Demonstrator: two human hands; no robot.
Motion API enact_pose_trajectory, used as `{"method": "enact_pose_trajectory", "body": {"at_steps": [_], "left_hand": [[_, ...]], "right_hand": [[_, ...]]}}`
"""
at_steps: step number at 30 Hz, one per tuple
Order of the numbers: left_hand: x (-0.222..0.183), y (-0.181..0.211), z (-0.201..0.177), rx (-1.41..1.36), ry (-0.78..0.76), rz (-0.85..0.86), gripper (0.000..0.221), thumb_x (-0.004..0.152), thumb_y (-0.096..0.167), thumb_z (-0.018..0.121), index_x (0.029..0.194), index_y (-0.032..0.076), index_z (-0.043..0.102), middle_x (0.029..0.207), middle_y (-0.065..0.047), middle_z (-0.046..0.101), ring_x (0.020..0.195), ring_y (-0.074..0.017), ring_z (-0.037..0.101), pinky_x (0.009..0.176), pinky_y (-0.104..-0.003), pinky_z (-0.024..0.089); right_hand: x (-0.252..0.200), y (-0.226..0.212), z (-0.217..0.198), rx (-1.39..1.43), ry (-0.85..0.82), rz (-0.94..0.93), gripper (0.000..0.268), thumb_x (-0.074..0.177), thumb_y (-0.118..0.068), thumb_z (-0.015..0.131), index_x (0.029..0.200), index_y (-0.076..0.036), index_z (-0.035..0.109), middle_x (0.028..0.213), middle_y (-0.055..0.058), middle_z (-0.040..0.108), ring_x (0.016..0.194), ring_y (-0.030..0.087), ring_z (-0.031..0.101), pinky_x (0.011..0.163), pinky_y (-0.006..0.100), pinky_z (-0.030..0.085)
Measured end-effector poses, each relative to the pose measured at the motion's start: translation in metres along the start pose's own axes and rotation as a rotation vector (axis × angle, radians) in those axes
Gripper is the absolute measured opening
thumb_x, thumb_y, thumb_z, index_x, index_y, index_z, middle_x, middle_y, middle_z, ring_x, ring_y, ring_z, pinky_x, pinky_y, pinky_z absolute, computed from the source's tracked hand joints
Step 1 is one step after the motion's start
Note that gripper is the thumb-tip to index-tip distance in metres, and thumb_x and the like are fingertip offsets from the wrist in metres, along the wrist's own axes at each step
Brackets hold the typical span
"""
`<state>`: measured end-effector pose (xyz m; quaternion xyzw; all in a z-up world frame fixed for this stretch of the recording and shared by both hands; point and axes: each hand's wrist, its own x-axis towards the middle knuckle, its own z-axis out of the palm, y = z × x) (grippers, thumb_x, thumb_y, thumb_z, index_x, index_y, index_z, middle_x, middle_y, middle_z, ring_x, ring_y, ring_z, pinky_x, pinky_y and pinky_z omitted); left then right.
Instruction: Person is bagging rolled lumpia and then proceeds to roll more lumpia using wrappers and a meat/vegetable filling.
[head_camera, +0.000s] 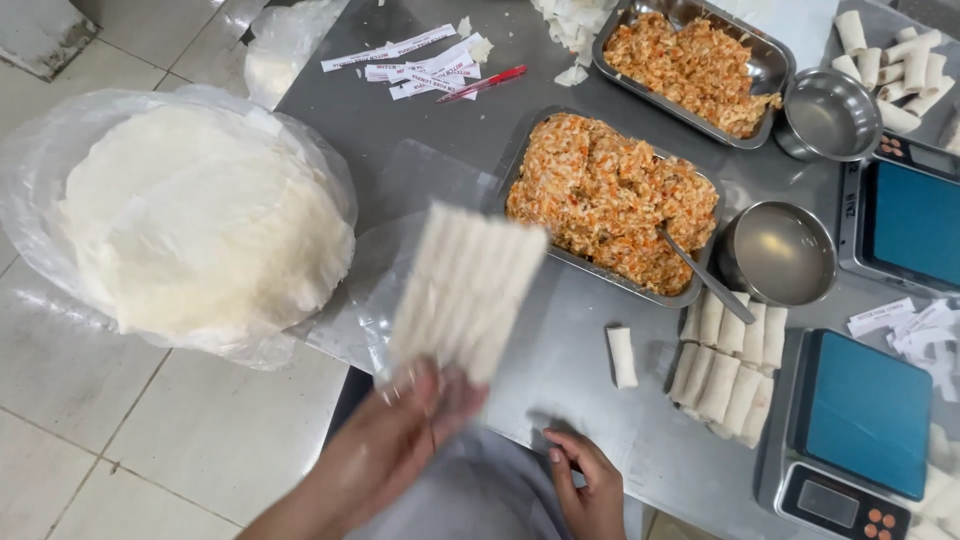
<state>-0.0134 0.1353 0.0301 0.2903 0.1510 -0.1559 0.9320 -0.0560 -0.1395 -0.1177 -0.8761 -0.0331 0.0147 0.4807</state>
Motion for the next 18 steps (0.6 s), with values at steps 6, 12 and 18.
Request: {"method": "enact_pose_trajectory", "body": {"at_steps": [6, 12, 18], "left_hand": [[0.152, 0.048, -0.007, 0.102, -0.132, 0.571, 0.028, 0.104, 0.036, 0.056, 0.086, 0.015, 0.057, 0.086, 0.002, 0.063, 0.096, -0.0065, 0.066, 0.11, -0.032, 0.051], [0.263, 0.068, -0.074, -0.137, 0.208, 0.722, 0.01, 0.102, 0.018, 0.06, 0.092, 0.016, 0.059, 0.085, 0.0, 0.066, 0.089, -0.0108, 0.067, 0.091, -0.025, 0.054], [0.113, 0.039, -0.068, 0.66, 0.254, 0.412, 0.041, 0.097, 0.051, 0.058, 0.092, 0.01, 0.063, 0.091, -0.001, 0.054, 0.09, -0.0131, 0.051, 0.088, -0.029, 0.045]], "right_hand": [[0.0, 0.0, 0.003, 0.036, 0.017, -0.015, 0.024, 0.095, -0.02, 0.064, 0.111, -0.014, 0.08, 0.098, -0.001, 0.08, 0.083, 0.01, 0.073, 0.073, 0.024, 0.059], [-0.005, 0.003, 0.003, 0.016, 0.053, -0.085, 0.023, 0.096, -0.021, 0.062, 0.109, -0.013, 0.079, 0.1, 0.0, 0.08, 0.085, 0.011, 0.075, 0.073, 0.024, 0.058], [-0.003, -0.002, 0.0, 0.027, 0.03, -0.079, 0.024, 0.097, -0.023, 0.061, 0.11, -0.012, 0.079, 0.101, 0.0, 0.081, 0.085, 0.012, 0.076, 0.071, 0.025, 0.059]]}}
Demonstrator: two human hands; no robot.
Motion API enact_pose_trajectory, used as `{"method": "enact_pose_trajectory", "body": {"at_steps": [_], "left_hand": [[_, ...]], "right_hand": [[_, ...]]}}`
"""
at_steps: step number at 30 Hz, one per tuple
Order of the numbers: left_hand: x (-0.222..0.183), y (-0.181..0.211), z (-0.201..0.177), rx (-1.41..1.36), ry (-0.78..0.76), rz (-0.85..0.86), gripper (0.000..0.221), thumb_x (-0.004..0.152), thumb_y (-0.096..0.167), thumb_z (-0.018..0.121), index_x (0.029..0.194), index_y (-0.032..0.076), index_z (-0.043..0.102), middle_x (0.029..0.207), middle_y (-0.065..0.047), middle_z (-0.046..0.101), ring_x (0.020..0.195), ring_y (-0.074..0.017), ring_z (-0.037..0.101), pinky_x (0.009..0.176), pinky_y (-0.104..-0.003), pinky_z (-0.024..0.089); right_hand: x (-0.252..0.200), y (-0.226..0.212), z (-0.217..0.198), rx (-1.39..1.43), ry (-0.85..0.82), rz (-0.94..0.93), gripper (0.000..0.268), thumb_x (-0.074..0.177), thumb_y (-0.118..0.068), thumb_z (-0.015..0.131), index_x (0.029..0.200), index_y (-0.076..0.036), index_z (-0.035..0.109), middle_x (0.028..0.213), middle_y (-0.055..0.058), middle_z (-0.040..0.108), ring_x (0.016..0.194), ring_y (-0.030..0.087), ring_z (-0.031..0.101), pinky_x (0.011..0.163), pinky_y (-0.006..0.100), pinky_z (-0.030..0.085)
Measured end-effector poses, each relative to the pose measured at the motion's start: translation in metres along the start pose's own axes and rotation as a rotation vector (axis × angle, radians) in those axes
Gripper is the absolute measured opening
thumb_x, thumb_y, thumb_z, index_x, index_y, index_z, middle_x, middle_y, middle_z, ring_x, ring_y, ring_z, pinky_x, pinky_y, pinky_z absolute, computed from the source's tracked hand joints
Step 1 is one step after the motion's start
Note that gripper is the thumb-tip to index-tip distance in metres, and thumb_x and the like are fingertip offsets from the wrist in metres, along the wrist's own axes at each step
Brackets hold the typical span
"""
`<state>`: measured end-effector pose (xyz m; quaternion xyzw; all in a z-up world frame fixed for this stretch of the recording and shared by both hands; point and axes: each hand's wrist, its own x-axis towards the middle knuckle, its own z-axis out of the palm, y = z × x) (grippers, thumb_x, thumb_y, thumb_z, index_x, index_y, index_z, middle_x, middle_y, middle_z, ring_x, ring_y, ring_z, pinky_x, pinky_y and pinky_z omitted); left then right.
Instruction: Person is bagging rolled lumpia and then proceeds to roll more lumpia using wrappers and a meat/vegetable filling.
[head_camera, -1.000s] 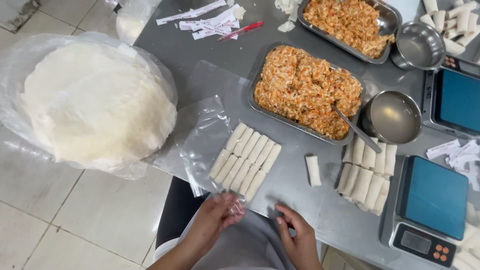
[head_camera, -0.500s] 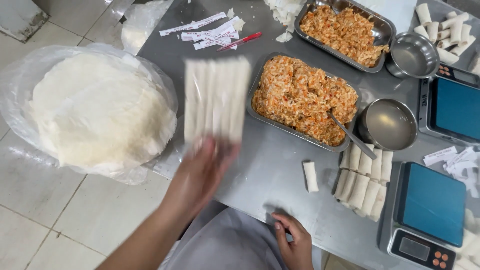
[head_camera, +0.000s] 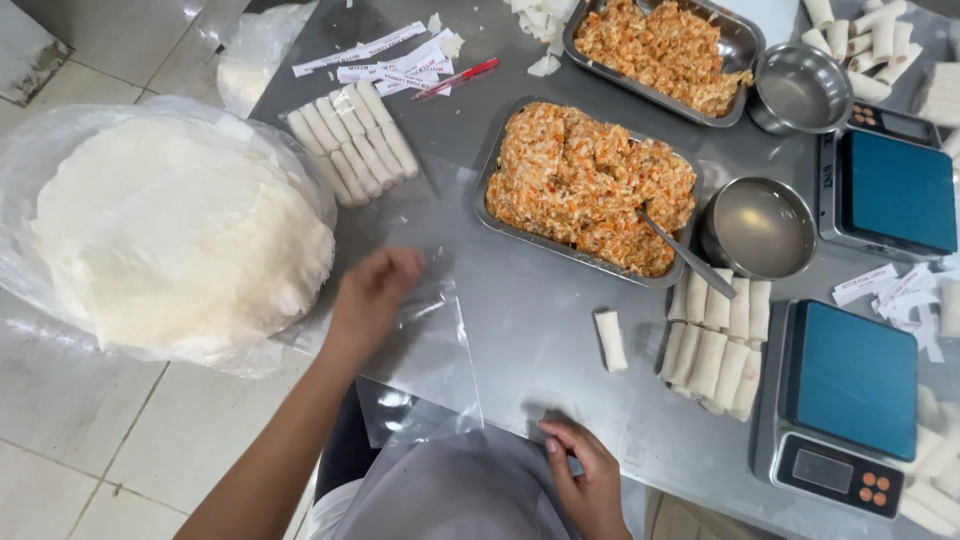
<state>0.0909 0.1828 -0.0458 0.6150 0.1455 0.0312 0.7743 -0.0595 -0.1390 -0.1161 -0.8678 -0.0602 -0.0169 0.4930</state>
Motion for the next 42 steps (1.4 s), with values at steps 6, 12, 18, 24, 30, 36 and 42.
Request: {"method": "enact_pose_trajectory", "body": {"at_steps": [6, 12, 18, 24, 30, 36, 42], "left_hand": [[-0.066, -0.057, -0.036, 1.18, -0.658, 0.358, 0.062, 0.077, 0.048, 0.086, 0.133, 0.027, 0.067, 0.133, 0.004, 0.057, 0.129, -0.0248, 0.043, 0.102, -0.046, 0.037], [-0.048, -0.07, 0.009, 0.994, -0.47, 0.674, 0.018, 0.089, 0.041, 0.077, 0.082, 0.024, 0.072, 0.089, 0.01, 0.066, 0.093, -0.0161, 0.058, 0.086, -0.035, 0.038], [-0.058, -0.058, 0.069, 0.392, -0.178, 0.252, 0.015, 0.091, 0.022, 0.077, 0.079, 0.013, 0.075, 0.079, 0.004, 0.065, 0.079, -0.0101, 0.056, 0.078, -0.024, 0.046], [-0.084, -0.07, 0.09, 0.71, -0.293, 0.572, 0.044, 0.087, 0.043, 0.074, 0.12, 0.015, 0.066, 0.117, -0.008, 0.058, 0.115, -0.0293, 0.052, 0.102, -0.041, 0.041], [-0.076, -0.096, 0.097, 0.39, -0.259, 0.354, 0.01, 0.09, 0.021, 0.078, 0.091, 0.012, 0.079, 0.093, 0.0, 0.067, 0.092, -0.0154, 0.063, 0.083, -0.028, 0.05], [-0.099, -0.088, 0.104, 0.572, -0.322, 0.637, 0.017, 0.099, 0.025, 0.068, 0.104, 0.015, 0.081, 0.089, 0.001, 0.056, 0.089, -0.0189, 0.054, 0.082, -0.032, 0.044], [-0.138, -0.041, 0.121, 0.552, -0.597, 0.983, 0.009, 0.096, -0.004, 0.068, 0.104, -0.007, 0.07, 0.089, -0.013, 0.062, 0.084, -0.0276, 0.059, 0.084, -0.04, 0.053]], "right_hand": [[0.002, -0.003, -0.002, 0.031, -0.037, 0.017, 0.023, 0.096, -0.019, 0.063, 0.111, -0.012, 0.079, 0.102, 0.002, 0.08, 0.088, 0.012, 0.076, 0.075, 0.025, 0.06], [-0.003, -0.033, 0.007, 0.295, 0.029, 0.152, 0.023, 0.098, -0.017, 0.061, 0.108, -0.006, 0.079, 0.078, 0.003, 0.066, 0.07, 0.012, 0.06, 0.069, 0.025, 0.047], [0.034, -0.046, 0.023, 0.837, 0.095, 0.433, 0.071, 0.094, -0.033, 0.056, 0.156, -0.007, 0.036, 0.159, 0.019, 0.048, 0.135, 0.035, 0.059, 0.106, 0.047, 0.054], [0.068, -0.046, 0.019, 0.462, 0.001, 0.569, 0.026, 0.081, 0.014, 0.055, 0.081, 0.001, 0.078, 0.067, 0.012, 0.072, 0.061, 0.018, 0.067, 0.059, 0.031, 0.064], [0.042, -0.045, -0.008, 0.14, -0.061, 0.619, 0.035, 0.087, -0.024, 0.079, 0.06, -0.004, 0.069, 0.048, 0.008, 0.064, 0.044, 0.012, 0.059, 0.043, 0.028, 0.056], [0.008, -0.066, -0.032, 0.568, 0.235, 0.415, 0.041, 0.097, -0.019, 0.057, 0.121, 0.01, 0.072, 0.12, 0.024, 0.079, 0.111, 0.032, 0.078, 0.098, 0.041, 0.063], [0.038, -0.073, -0.025, 0.605, 0.064, 0.71, 0.038, 0.091, -0.01, 0.058, 0.122, -0.001, 0.079, 0.121, 0.013, 0.082, 0.116, 0.021, 0.073, 0.105, 0.03, 0.052]]}}
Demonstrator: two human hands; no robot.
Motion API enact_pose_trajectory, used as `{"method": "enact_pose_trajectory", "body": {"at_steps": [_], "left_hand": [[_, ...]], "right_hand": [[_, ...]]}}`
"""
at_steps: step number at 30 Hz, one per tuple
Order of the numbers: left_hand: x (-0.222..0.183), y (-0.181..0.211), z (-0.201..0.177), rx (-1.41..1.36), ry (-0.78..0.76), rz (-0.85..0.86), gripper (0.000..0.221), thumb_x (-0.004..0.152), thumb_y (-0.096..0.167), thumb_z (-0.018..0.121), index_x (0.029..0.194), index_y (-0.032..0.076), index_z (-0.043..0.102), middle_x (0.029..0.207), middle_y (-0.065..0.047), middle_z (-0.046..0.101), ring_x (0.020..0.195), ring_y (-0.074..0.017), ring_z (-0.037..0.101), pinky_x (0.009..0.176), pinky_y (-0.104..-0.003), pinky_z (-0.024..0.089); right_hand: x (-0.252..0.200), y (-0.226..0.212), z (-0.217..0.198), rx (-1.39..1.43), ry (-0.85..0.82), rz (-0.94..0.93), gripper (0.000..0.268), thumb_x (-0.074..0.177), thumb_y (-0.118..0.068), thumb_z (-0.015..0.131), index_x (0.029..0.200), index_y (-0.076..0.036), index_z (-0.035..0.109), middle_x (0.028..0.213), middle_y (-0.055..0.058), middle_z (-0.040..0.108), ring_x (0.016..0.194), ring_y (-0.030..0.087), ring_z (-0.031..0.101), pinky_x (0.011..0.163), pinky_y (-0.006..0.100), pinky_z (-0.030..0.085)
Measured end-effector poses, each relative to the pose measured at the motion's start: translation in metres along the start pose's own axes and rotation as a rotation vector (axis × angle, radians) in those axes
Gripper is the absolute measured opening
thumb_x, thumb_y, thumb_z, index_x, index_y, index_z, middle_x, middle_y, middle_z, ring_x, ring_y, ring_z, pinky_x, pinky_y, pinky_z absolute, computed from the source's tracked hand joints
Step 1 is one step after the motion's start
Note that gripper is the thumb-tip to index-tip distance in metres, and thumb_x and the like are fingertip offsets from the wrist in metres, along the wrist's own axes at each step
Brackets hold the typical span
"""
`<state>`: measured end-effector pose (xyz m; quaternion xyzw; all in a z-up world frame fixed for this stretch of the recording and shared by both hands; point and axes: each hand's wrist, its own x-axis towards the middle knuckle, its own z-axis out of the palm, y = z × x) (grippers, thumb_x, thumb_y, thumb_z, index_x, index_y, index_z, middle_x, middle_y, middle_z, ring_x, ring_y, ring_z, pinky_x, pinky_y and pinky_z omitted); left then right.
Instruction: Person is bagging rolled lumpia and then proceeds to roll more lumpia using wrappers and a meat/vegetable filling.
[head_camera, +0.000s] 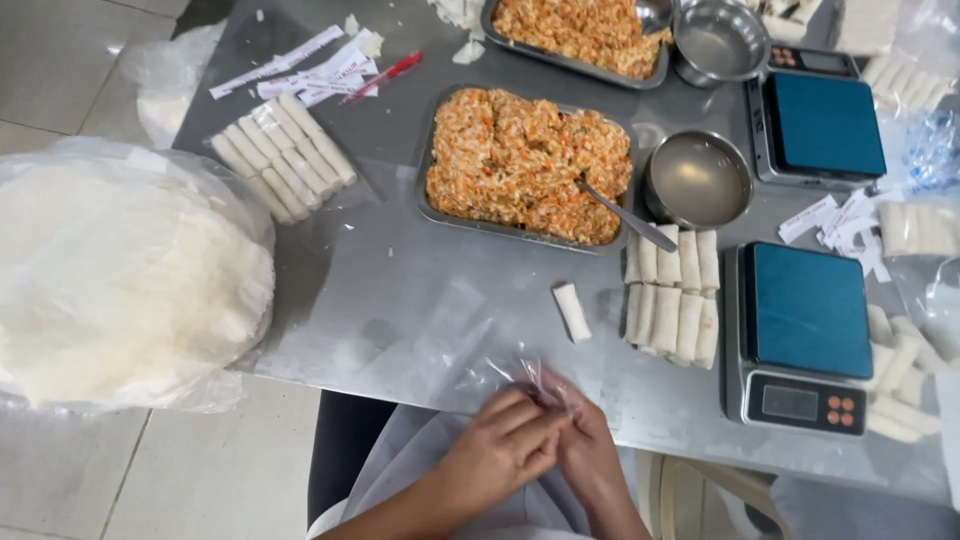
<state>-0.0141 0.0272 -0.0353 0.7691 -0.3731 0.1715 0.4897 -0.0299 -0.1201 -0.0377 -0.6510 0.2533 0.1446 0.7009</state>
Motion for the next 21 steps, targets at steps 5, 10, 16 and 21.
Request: {"method": "enact_pose_trajectory", "body": {"at_steps": [5, 10, 16, 21], "left_hand": [[-0.007, -0.01, -0.015, 0.131, -0.149, -0.2, 0.048, 0.09, -0.001, 0.063, 0.137, 0.003, 0.055, 0.081, -0.002, 0.064, 0.082, -0.0201, 0.056, 0.083, -0.032, 0.054], [0.01, 0.0, -0.011, -0.023, -0.228, -0.123, 0.045, 0.086, -0.001, 0.064, 0.131, 0.003, 0.063, 0.114, -0.01, 0.071, 0.096, -0.025, 0.062, 0.094, -0.038, 0.053], [0.015, 0.023, -0.013, -0.078, -0.369, 0.059, 0.038, 0.089, 0.004, 0.073, 0.126, 0.001, 0.068, 0.109, -0.014, 0.071, 0.106, -0.0296, 0.058, 0.1, -0.043, 0.046], [0.011, 0.037, -0.017, -0.199, -0.441, -0.024, 0.033, 0.089, 0.001, 0.072, 0.12, 0.005, 0.062, 0.105, -0.012, 0.066, 0.103, -0.0294, 0.058, 0.091, -0.043, 0.046]], "right_hand": [[0.014, 0.04, -0.014, 0.387, -0.018, -0.039, 0.046, 0.103, -0.018, 0.044, 0.134, 0.009, 0.065, 0.133, 0.026, 0.071, 0.118, 0.034, 0.069, 0.103, 0.042, 0.054], [0.005, 0.07, -0.018, -0.426, -0.109, -0.687, 0.036, 0.105, -0.027, 0.042, 0.125, -0.004, 0.061, 0.123, 0.016, 0.069, 0.11, 0.03, 0.069, 0.093, 0.038, 0.052], [0.019, 0.04, -0.005, 0.475, -0.366, -0.168, 0.076, 0.098, -0.058, 0.034, 0.152, -0.005, 0.041, 0.155, 0.021, 0.046, 0.142, 0.035, 0.044, 0.114, 0.048, 0.033], [0.033, 0.028, 0.007, 0.51, -0.274, -0.046, 0.064, 0.102, -0.045, 0.036, 0.154, -0.008, 0.039, 0.168, 0.015, 0.035, 0.156, 0.032, 0.031, 0.125, 0.049, 0.023]]}}
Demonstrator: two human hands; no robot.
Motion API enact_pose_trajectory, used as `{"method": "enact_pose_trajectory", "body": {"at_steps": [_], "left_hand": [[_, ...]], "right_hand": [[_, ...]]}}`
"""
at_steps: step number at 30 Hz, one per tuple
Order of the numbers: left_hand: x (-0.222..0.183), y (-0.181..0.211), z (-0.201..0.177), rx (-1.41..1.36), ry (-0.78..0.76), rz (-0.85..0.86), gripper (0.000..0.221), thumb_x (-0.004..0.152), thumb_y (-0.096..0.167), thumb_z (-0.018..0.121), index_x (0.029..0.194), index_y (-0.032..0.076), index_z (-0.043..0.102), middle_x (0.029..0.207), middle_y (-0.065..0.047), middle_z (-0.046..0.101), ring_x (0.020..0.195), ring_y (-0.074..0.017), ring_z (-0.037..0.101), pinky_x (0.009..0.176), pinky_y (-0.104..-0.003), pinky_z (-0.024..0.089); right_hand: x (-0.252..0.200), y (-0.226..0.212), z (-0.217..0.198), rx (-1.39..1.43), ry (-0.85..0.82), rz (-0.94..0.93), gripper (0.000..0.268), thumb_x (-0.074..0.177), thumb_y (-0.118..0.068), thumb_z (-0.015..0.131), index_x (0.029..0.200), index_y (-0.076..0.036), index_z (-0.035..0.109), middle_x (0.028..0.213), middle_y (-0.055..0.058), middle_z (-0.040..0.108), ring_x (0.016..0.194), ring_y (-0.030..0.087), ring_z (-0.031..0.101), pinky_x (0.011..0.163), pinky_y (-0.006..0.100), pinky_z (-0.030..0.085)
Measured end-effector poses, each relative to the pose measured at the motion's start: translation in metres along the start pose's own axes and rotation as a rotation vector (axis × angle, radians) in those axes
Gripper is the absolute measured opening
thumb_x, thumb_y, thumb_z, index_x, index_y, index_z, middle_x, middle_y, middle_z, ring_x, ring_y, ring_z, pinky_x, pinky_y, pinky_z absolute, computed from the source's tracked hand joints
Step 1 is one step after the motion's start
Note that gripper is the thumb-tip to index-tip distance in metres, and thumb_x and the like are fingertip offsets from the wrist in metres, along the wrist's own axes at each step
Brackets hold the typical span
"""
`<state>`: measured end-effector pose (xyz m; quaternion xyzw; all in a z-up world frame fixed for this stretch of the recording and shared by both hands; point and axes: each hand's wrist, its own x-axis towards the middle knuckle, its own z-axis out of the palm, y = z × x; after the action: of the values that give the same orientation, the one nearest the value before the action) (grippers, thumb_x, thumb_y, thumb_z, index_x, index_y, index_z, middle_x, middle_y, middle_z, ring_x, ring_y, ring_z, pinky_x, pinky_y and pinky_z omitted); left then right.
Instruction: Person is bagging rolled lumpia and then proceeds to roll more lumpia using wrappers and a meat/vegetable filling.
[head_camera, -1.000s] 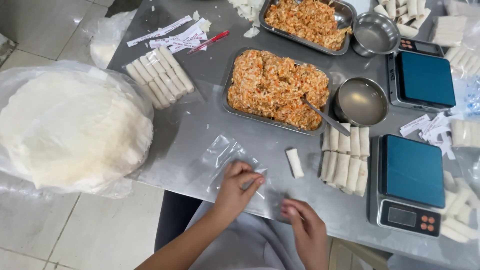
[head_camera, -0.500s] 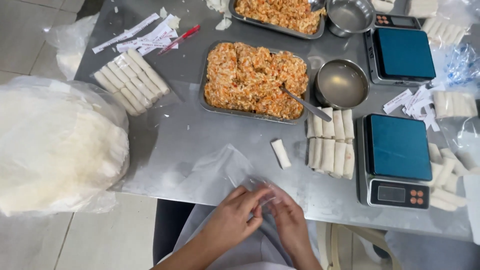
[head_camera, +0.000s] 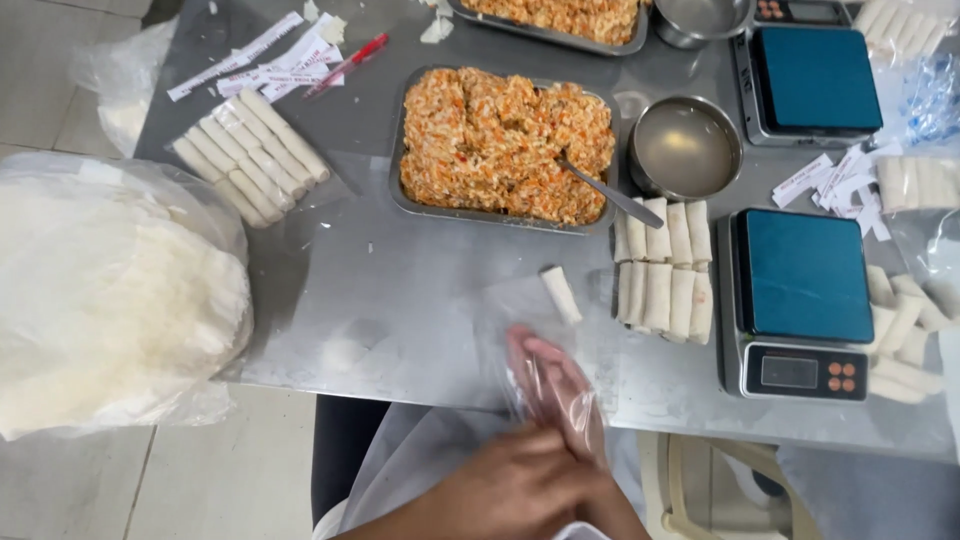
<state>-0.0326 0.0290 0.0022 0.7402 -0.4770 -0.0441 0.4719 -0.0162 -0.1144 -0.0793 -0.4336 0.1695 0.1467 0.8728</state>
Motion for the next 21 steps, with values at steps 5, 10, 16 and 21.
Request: {"method": "enact_pose_trajectory", "body": {"at_steps": [5, 10, 16, 21], "left_hand": [[-0.002, -0.023, 0.01, 0.365, -0.037, -0.1, 0.012, 0.086, 0.026, 0.068, 0.097, 0.022, 0.067, 0.093, -0.001, 0.07, 0.085, -0.0271, 0.067, 0.07, -0.053, 0.043], [-0.056, -0.107, -0.033, 0.048, 0.422, -0.758, 0.05, 0.092, 0.021, 0.062, 0.142, 0.016, 0.057, 0.103, -0.002, 0.071, 0.098, -0.02, 0.062, 0.095, -0.033, 0.05], [-0.054, -0.154, -0.093, 0.793, 0.391, -0.68, 0.055, 0.088, 0.029, 0.073, 0.141, 0.02, 0.061, 0.12, -0.008, 0.066, 0.111, -0.0372, 0.055, 0.091, -0.055, 0.044], [0.086, -0.123, -0.018, 0.407, 0.279, 0.001, 0.025, 0.103, 0.005, 0.056, 0.125, 0.001, 0.068, 0.127, -0.018, 0.067, 0.115, -0.0374, 0.062, 0.106, -0.049, 0.045]], "right_hand": [[-0.009, -0.034, 0.034, 0.186, -0.184, -0.216, 0.095, 0.095, -0.057, 0.067, 0.164, -0.044, 0.004, 0.142, 0.007, 0.047, 0.137, 0.031, 0.047, 0.112, 0.043, 0.037], [-0.019, 0.008, -0.012, 0.221, -0.474, 0.104, 0.09, 0.098, -0.063, 0.054, 0.165, -0.025, 0.008, 0.163, 0.019, 0.036, 0.145, 0.033, 0.046, 0.114, 0.047, 0.045], [-0.058, -0.069, -0.082, -0.668, -0.204, -0.015, 0.04, 0.101, -0.025, 0.055, 0.137, -0.008, 0.058, 0.124, 0.008, 0.061, 0.11, 0.019, 0.065, 0.095, 0.034, 0.056], [-0.02, -0.163, -0.091, -1.323, 0.623, -0.371, 0.024, 0.102, -0.022, 0.062, 0.121, -0.009, 0.069, 0.11, 0.006, 0.069, 0.09, 0.02, 0.063, 0.079, 0.034, 0.05]]}}
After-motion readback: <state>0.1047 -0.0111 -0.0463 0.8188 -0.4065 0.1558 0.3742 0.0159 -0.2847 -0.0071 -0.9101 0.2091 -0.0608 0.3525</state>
